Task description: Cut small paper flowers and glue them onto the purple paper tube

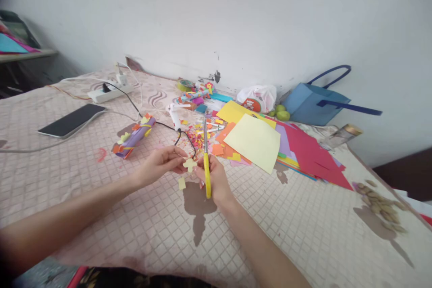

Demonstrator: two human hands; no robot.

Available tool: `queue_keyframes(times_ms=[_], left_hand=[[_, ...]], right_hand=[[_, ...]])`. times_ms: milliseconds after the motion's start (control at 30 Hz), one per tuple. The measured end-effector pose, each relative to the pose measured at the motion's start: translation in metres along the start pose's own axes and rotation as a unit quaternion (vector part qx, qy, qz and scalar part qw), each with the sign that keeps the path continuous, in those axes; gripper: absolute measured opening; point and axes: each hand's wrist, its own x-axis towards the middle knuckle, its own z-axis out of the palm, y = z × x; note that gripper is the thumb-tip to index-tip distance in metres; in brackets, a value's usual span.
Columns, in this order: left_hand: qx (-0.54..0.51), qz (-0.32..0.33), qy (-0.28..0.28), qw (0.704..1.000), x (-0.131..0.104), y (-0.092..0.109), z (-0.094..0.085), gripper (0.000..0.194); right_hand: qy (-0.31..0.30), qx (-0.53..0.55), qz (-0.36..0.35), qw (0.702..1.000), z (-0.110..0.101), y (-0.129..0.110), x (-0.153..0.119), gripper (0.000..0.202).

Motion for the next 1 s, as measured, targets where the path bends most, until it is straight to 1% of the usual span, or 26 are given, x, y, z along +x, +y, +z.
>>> queue_keyframes(times_ms=[100,167,267,333,433,533,667,833,1000], left_hand=[[0.003,0.004,0.011,1.000,0.0019,0.0003,-0.0035,0.025],[0.014,-0.008,0.003,1.000,0.0030,0.0004,-0.0049,0.026],[0.016,-0.058,-0.025,0.998,0.0034,-0.0008,-0.0042,0.028],[0.000,-0.092,-0.040,0.995,0.0029,-0.0023,-0.0027,0.029],[-0.023,-0.118,-0.044,0.992,0.0016,-0.0038,-0.0008,0.030],[-0.028,-0.121,-0.037,0.992,0.0004,-0.0029,0.0000,0.030],[-0.025,-0.110,-0.034,0.993,0.0001,-0.0004,0.0008,0.031],[-0.013,-0.093,-0.024,0.995,0.0013,-0.0025,0.0017,0.032],[0.003,-0.093,-0.027,0.995,0.0017,-0.0059,0.0010,0.030]], right_hand=[[0.000,0.000,0.003,1.000,-0.0001,-0.0011,-0.0001,0.025],[-0.003,-0.003,0.010,1.000,0.0006,-0.0027,-0.0003,0.026],[-0.012,-0.012,0.014,1.000,0.0020,-0.0040,-0.0010,0.026],[-0.014,-0.021,0.008,1.000,0.0028,-0.0035,-0.0016,0.025],[-0.006,-0.044,-0.001,0.999,0.0040,-0.0023,-0.0024,0.022],[-0.004,-0.055,0.000,0.998,0.0057,-0.0027,-0.0024,0.021],[-0.001,-0.055,0.004,0.998,0.0079,-0.0044,-0.0013,0.022],[-0.001,-0.063,0.037,0.997,0.0075,-0.0019,0.0004,0.025],[-0.030,-0.034,0.038,0.998,0.0046,-0.0023,-0.0016,0.027]])
